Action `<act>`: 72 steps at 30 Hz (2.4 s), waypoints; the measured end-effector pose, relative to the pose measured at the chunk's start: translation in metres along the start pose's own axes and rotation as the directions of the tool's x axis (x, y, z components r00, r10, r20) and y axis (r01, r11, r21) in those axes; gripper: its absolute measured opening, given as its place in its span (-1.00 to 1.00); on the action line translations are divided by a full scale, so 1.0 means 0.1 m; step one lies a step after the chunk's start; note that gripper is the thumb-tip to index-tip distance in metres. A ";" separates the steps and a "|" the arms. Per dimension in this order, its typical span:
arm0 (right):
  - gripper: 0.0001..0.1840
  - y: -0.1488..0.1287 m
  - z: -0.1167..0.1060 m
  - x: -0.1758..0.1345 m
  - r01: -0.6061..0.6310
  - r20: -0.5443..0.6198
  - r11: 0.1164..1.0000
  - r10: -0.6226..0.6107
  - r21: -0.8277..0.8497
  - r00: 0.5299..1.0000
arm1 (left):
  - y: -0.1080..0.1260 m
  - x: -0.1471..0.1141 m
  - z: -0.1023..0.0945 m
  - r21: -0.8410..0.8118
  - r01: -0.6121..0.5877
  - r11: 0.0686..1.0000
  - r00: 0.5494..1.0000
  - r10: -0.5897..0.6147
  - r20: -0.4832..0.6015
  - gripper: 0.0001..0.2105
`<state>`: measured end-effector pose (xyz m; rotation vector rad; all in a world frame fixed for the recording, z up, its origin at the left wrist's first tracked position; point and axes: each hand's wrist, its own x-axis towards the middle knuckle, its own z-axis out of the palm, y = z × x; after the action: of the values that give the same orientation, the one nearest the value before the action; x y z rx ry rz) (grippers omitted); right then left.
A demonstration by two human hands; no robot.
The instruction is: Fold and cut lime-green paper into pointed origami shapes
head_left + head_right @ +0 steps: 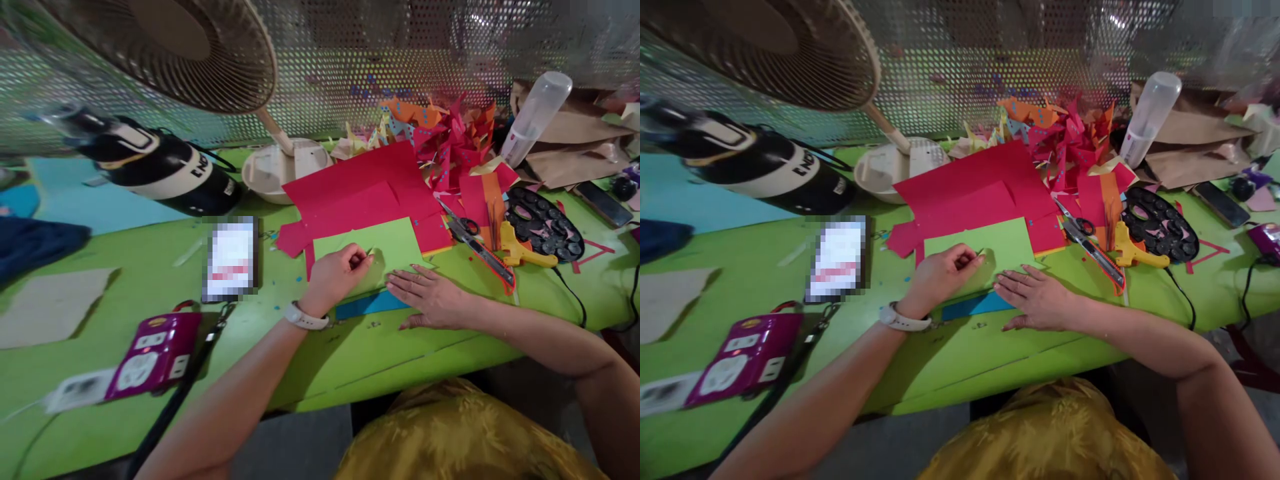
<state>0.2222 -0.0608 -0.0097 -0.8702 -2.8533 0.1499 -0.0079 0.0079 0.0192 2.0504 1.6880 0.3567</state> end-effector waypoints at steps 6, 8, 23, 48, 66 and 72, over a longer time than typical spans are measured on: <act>-0.19 0.01 -0.02 0.03 -0.022 0.032 1.000 0.021 0.017 0.999 | 0.00 0.02 0.00 0.021 0.035 0.999 0.999 -0.036 0.019 -0.65; -0.20 0.01 -0.03 0.03 -0.027 0.044 0.999 0.026 0.029 0.999 | -0.01 0.02 0.00 0.036 0.041 0.999 0.999 -0.041 0.021 -0.65; -0.24 0.01 -0.03 0.03 -0.050 0.093 0.996 0.043 0.071 0.995 | 0.00 0.03 -0.01 0.072 0.044 0.996 0.998 -0.047 0.037 -0.70; -0.23 0.07 -0.02 0.02 -0.045 0.092 0.994 0.036 0.101 0.995 | -0.01 0.03 -0.01 0.082 0.026 0.996 0.999 -0.029 0.036 -0.68; -0.16 0.09 0.02 -0.01 -0.031 0.058 0.993 0.025 0.110 0.998 | 0.04 0.02 -0.02 0.099 0.008 0.995 0.999 -0.011 0.037 -0.72; -0.17 0.08 0.00 0.01 -0.042 0.076 0.993 0.034 0.110 0.997 | 0.03 0.01 0.00 0.127 -0.005 0.992 1.000 0.003 0.018 -0.71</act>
<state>0.2254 -0.0536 -0.0108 -0.9153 -2.8647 0.3494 -0.0056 0.0084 0.0207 2.1415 1.7366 0.2367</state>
